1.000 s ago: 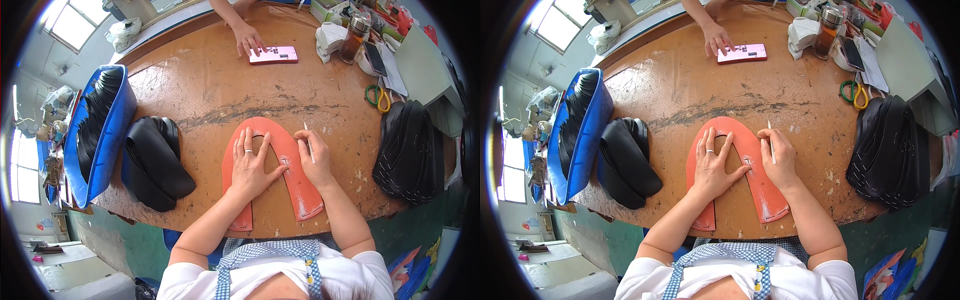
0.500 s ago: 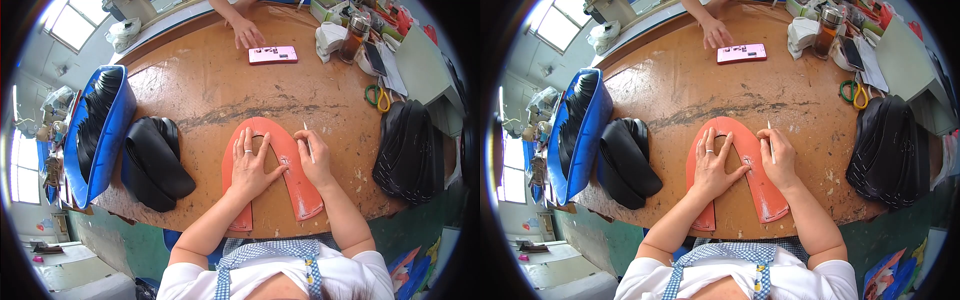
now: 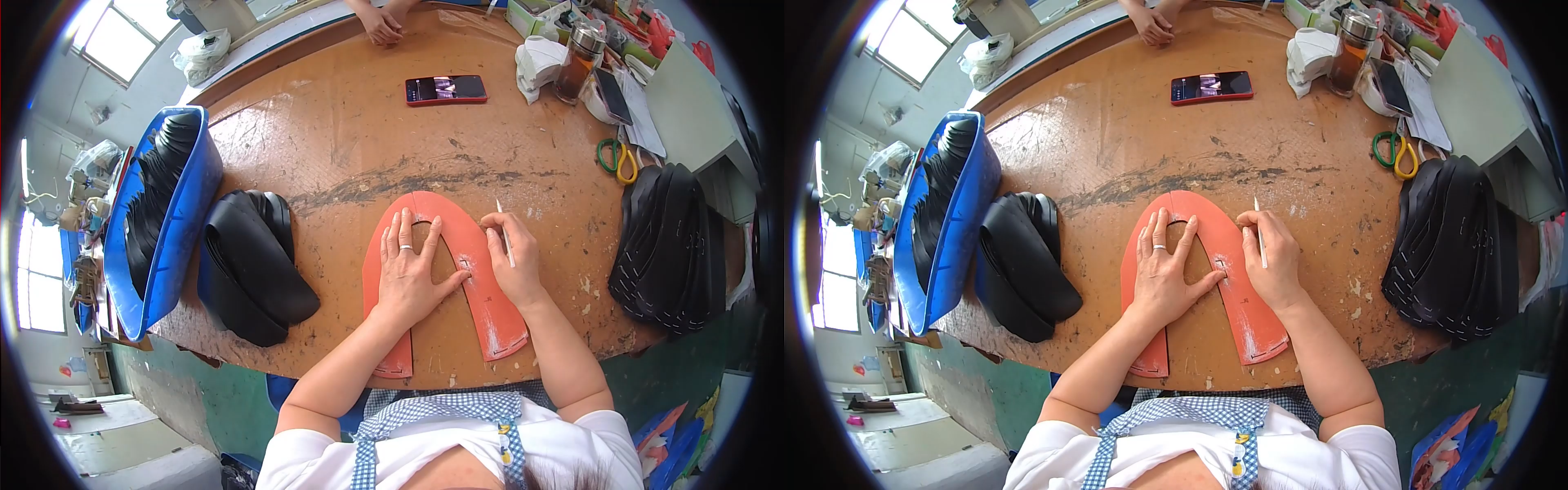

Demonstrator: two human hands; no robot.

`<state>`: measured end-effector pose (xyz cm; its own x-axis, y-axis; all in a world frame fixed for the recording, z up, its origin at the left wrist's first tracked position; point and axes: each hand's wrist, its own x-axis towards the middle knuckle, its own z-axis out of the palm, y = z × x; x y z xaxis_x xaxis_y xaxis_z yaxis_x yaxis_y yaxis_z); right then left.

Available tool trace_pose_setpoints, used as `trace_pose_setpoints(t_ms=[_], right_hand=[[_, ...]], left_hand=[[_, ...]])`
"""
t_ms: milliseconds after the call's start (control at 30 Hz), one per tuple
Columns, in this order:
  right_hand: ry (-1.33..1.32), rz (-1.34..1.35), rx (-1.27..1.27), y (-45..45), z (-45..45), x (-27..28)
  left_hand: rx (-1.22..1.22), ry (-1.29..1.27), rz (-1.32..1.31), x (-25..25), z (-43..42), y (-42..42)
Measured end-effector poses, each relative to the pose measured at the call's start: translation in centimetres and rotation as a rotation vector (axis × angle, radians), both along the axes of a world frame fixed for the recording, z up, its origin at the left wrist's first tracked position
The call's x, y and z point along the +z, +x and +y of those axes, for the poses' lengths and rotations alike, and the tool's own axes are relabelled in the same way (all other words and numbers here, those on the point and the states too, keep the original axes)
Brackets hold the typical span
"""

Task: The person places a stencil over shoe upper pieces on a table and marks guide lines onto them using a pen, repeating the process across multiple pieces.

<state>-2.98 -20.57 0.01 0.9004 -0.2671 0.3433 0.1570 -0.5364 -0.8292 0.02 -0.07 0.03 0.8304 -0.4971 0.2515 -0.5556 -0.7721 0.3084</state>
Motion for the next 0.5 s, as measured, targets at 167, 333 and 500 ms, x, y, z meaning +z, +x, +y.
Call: trace_pose_setpoints(t_ms=[167,333,500], right_hand=[[0.005,0.008,0.001,-0.03,0.02,0.10],[0.004,0.013,-0.002,-0.05,0.05,0.24],[-0.002,0.004,-0.002,-0.03,0.04,0.14]], left_hand=[[0.000,-0.005,0.006,0.06,0.03,-0.02],[-0.005,-0.012,-0.004,0.05,0.03,0.02],[-0.003,-0.015,-0.006,-0.11,0.05,0.01]])
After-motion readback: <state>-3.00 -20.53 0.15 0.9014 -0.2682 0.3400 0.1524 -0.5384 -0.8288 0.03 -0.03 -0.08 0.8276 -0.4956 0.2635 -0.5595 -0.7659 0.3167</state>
